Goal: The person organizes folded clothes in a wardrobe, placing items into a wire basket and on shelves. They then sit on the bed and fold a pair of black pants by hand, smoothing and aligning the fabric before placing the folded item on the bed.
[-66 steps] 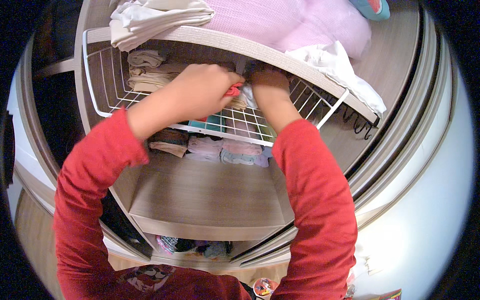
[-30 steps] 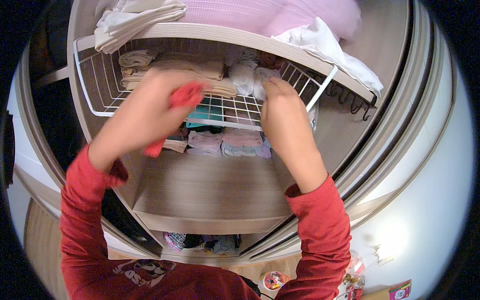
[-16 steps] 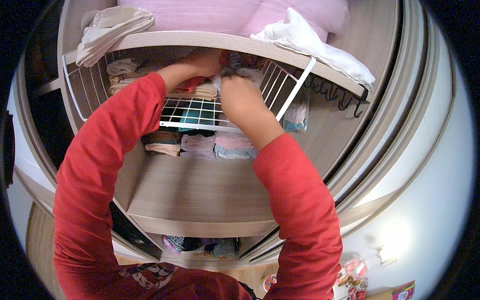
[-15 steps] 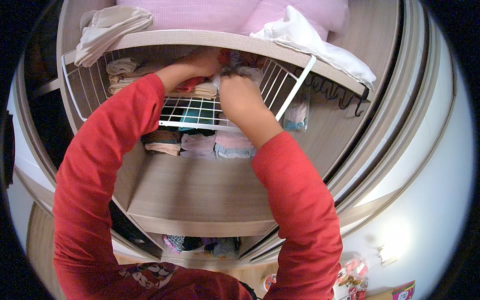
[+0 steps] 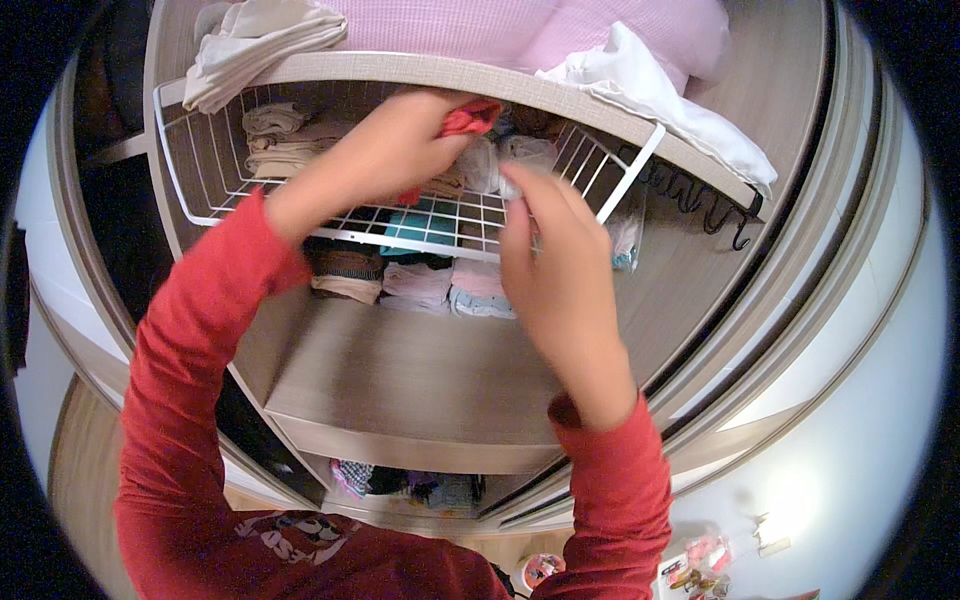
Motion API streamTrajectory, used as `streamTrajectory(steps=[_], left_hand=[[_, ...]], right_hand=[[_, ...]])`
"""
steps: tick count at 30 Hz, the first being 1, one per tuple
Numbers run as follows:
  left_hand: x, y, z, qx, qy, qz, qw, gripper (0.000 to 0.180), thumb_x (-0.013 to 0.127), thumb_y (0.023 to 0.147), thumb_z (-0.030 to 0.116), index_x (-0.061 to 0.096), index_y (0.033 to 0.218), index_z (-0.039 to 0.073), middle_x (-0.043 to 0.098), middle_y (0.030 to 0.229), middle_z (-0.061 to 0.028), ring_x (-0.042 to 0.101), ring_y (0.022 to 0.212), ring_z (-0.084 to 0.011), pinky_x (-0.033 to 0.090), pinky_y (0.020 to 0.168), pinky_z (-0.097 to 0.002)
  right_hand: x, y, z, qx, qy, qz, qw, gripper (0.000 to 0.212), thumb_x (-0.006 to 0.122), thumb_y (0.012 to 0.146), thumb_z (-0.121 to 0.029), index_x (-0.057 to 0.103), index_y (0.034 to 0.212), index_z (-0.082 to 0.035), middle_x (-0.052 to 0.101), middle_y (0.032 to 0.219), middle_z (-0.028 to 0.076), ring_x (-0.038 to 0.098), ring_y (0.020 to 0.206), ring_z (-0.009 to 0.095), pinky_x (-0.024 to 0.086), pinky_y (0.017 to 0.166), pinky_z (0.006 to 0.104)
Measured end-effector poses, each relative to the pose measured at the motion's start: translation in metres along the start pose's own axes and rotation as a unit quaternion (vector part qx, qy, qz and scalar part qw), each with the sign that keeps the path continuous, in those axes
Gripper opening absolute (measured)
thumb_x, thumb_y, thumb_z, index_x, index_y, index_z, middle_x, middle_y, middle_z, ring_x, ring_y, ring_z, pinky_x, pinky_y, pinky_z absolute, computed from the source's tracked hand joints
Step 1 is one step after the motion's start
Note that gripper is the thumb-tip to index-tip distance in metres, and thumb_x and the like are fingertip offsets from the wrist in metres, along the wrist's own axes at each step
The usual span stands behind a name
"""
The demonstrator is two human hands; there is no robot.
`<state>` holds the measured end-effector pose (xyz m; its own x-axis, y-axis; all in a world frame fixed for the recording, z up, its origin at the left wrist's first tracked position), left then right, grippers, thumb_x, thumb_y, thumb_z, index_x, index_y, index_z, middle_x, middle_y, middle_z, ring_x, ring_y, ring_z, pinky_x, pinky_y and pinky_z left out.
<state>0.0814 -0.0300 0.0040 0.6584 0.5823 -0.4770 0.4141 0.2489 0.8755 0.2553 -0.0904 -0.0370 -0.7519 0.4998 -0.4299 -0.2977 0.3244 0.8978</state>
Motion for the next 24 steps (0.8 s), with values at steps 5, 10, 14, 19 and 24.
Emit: streamTrajectory(steps=[5, 10, 14, 19, 24], left_hand=[[-0.009, -0.067, 0.091, -0.197, -0.526, -0.056, 0.826, 0.018, 0.046, 0.09, 0.008, 0.05, 0.107, 0.004, 0.055, 0.088, -0.0023, 0.052, 0.065, -0.0068, 0.045, 0.057, -0.0192], [-0.008, -0.109, 0.108, -0.13, -0.528, -0.121, 0.83, 0.027, 0.049, 0.088, 0.012, 0.047, 0.113, 0.003, 0.052, 0.108, -0.0106, 0.054, 0.093, -0.0195, 0.043, 0.08, -0.0281], [0.003, -0.128, 0.116, -0.106, -0.425, -0.188, 0.879, 0.038, 0.054, 0.083, 0.009, 0.043, 0.12, 0.003, 0.045, 0.119, -0.0163, 0.047, 0.109, -0.0294, 0.038, 0.09, -0.0331], [0.009, -0.146, 0.099, -0.099, -0.377, -0.13, 0.912, 0.042, 0.056, 0.072, -0.001, 0.052, 0.113, 0.008, 0.041, 0.123, -0.0178, 0.043, 0.112, -0.0332, 0.035, 0.093, -0.0378], [-0.003, -0.066, 0.097, 0.029, -0.064, 0.073, 0.995, 0.035, 0.065, 0.066, 0.01, 0.055, 0.099, 0.005, 0.045, 0.109, -0.0208, 0.045, 0.1, -0.0374, 0.038, 0.086, -0.0394]], right_hand=[[0.005, -0.071, -0.041, 0.309, 0.471, -0.005, 0.826, 0.026, 0.055, 0.081, -0.002, 0.054, 0.108, -0.003, 0.061, 0.091, 0.007, 0.058, 0.083, 0.014, 0.047, 0.07, 0.0255], [0.003, -0.121, -0.02, 0.28, 0.552, -0.237, 0.749, 0.027, 0.054, 0.084, -0.004, 0.05, 0.111, -0.001, 0.058, 0.097, 0.006, 0.057, 0.088, 0.015, 0.047, 0.075, 0.0274], [0.008, -0.149, -0.008, 0.276, 0.549, -0.239, 0.751, 0.026, 0.049, 0.086, -0.005, 0.048, 0.112, -0.001, 0.057, 0.1, 0.008, 0.057, 0.092, 0.016, 0.047, 0.078, 0.0297], [0.007, -0.145, -0.043, 0.407, 0.532, -0.004, 0.743, 0.02, 0.047, 0.087, -0.006, 0.051, 0.106, -0.002, 0.06, 0.083, 0.007, 0.057, 0.081, 0.016, 0.046, 0.073, 0.0295], [-0.025, -0.192, -0.011, 0.42, 0.466, 0.017, 0.778, 0.011, 0.046, 0.088, -0.004, 0.051, 0.097, -0.001, 0.058, 0.081, 0.01, 0.057, 0.078, 0.017, 0.047, 0.075, 0.0319]])
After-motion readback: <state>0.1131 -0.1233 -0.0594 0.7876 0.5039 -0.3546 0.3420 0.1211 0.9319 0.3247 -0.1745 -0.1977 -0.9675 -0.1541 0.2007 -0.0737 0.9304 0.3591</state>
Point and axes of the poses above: each hand's wrist, its own y-axis towards the middle knuckle, its own x-axis out of the palm, z = x × y, the point moved 1 cm from there along y, towards the middle knuckle
